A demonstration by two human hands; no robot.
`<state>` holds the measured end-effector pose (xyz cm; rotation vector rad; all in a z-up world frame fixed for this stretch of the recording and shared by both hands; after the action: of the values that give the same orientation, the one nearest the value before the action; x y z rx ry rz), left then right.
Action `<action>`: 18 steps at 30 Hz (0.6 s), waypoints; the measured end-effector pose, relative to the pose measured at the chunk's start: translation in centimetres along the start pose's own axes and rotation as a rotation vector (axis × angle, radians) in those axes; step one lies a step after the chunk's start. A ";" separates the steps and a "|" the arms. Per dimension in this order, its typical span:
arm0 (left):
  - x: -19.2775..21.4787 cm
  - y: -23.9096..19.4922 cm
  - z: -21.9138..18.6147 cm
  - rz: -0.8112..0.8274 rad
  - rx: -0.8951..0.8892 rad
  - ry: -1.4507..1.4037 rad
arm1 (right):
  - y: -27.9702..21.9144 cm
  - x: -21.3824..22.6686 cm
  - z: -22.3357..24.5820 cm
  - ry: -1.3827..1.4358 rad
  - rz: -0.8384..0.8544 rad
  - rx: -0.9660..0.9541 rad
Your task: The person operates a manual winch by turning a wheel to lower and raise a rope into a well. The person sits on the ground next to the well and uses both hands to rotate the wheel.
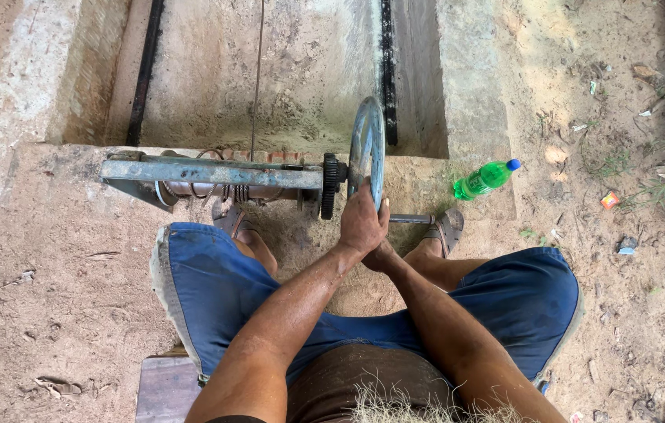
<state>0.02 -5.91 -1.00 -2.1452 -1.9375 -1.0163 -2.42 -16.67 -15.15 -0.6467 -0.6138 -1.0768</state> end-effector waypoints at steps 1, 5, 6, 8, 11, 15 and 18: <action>0.0 -0.2 0.0 -0.015 -0.025 0.009 | 0.0 0.0 0.0 -0.062 0.013 -0.016; 0.0 -0.8 0.3 -0.007 -0.040 0.008 | -0.1 0.2 0.1 -0.005 -0.015 0.117; -0.1 -0.9 0.4 0.012 -0.022 -0.001 | -0.2 0.2 0.1 -0.015 0.001 0.103; -0.2 -1.1 0.6 0.015 -0.017 0.001 | -0.4 0.1 0.1 -0.036 0.013 0.101; -0.3 -1.2 0.8 0.011 -0.030 -0.001 | -0.4 0.2 0.2 -0.078 0.034 0.097; -0.8 -1.4 1.3 0.025 -0.019 -0.004 | -0.5 1.0 -0.7 -0.155 0.206 -0.097; -0.9 -1.5 1.5 0.001 -0.048 0.007 | -0.7 2.7 -1.6 -0.129 0.268 -0.315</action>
<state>-0.73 -5.62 -3.21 -2.1636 -1.9280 -1.0801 -1.92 -19.71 -14.13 -1.0490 -0.4546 -0.8903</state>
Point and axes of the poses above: each hand's wrist, its own y-axis towards the middle knuckle, its own x-axis out of the back of the hand, z = x × y, the point moved 2 cm from there along y, towards the middle knuckle, and after that the axes turned 1 degree about y, right-handed, at the moved point
